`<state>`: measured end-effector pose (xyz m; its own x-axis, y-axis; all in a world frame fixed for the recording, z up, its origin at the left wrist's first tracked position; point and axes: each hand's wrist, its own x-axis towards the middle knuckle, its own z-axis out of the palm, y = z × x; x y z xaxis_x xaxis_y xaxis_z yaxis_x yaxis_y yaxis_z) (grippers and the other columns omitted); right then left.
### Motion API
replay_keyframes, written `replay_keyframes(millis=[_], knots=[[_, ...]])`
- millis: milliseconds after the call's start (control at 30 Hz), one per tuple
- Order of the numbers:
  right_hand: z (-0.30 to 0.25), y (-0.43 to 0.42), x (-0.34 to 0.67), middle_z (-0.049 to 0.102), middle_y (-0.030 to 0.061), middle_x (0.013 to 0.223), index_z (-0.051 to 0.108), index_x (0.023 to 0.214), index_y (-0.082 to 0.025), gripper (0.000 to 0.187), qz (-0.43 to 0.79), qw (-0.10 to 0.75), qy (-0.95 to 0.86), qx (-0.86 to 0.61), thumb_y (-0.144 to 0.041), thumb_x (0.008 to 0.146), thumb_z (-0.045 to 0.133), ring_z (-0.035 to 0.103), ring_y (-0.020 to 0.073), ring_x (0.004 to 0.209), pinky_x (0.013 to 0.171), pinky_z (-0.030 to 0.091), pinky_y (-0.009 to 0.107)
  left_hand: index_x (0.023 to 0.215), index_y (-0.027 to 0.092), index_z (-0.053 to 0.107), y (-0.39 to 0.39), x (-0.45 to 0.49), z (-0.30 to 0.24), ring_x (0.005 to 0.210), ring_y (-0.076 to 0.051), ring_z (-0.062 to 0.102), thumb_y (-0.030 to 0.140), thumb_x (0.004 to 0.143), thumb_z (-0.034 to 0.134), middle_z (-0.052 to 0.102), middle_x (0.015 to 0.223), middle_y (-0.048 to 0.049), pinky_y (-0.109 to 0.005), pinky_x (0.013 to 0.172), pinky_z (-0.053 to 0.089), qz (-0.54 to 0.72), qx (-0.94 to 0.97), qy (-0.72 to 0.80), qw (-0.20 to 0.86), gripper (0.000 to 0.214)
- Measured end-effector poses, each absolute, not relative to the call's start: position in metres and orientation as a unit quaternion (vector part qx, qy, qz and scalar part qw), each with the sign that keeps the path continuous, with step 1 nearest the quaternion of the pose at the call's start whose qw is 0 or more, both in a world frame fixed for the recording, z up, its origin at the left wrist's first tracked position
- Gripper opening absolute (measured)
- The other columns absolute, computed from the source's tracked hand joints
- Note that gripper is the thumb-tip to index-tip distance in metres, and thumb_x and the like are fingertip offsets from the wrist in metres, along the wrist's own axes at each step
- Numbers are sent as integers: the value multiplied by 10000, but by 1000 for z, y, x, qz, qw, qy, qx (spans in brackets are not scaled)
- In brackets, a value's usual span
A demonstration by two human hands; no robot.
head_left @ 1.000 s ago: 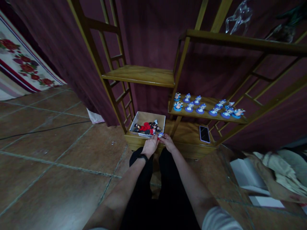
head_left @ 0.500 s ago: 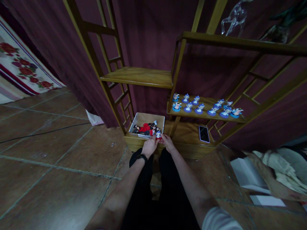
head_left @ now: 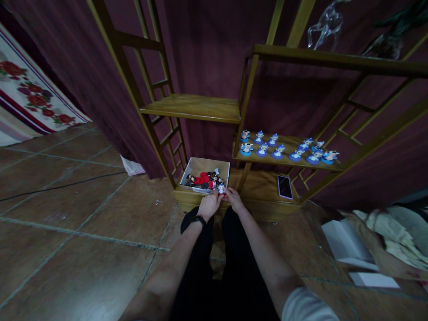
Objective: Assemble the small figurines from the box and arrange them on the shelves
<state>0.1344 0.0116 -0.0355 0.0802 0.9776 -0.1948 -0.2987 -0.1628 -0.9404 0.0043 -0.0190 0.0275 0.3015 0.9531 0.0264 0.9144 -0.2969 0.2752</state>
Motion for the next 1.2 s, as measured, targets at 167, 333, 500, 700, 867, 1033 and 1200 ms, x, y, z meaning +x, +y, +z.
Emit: replay_keyframes(millis=[167, 333, 500, 700, 867, 1033, 1200], knots=[[-36, 13, 133, 640, -7, 682, 593, 750, -182, 349, 592, 557, -328, -481, -493, 617, 678, 588, 95, 558, 590, 516, 247, 1200, 159, 449, -19, 5, 27, 933, -213, 612, 421, 915, 229, 616, 1054, -139, -302, 770, 442, 98, 799, 584, 98, 445], [-37, 13, 133, 646, -4, 673, 597, 755, -179, 338, 587, 560, -320, -488, -478, 620, 681, 584, 95, 544, 595, 513, 253, 1242, 153, 423, -20, 5, 30, 964, -212, 603, 408, 916, 249, 606, 1092, -148, -300, 793, 435, 94, 796, 588, 110, 449], [-36, 14, 132, 656, 1, 689, 607, 747, -178, 317, 589, 557, -318, -492, -458, 616, 681, 594, 99, 559, 608, 514, 257, 1276, 158, 392, -18, 3, 28, 966, -207, 602, 413, 913, 265, 600, 1119, -147, -288, 790, 430, 107, 797, 582, 119, 462], [-36, 13, 131, 646, -9, 659, 609, 740, -177, 306, 588, 552, -322, -496, -442, 603, 678, 592, 101, 558, 620, 517, 267, 1285, 155, 381, -13, -1, 19, 941, -212, 617, 440, 898, 305, 603, 1123, -156, -282, 771, 431, 137, 797, 571, 138, 486], [-33, 12, 132, 646, -9, 673, 609, 739, -177, 299, 588, 538, -337, -501, -431, 595, 674, 595, 106, 586, 629, 514, 262, 1361, 154, 278, -11, -2, 19, 961, -220, 617, 441, 881, 362, 603, 1131, -160, -282, 783, 432, 154, 795, 565, 158, 565], [-33, 13, 131, 635, -12, 686, 611, 728, -181, 271, 575, 537, -351, -508, -420, 606, 647, 587, 105, 602, 622, 510, 256, 1375, 176, 255, -13, -2, 22, 943, -222, 626, 425, 882, 374, 618, 1111, -149, -291, 781, 439, 168, 796, 560, 155, 566], [-35, 12, 131, 624, -20, 661, 611, 702, -181, 242, 570, 532, -361, -512, -395, 595, 644, 577, 103, 595, 615, 504, 248, 1369, 164, 285, -15, 0, 24, 988, -220, 609, 403, 877, 402, 621, 1107, -142, -287, 810, 432, 169, 782, 575, 170, 559]])
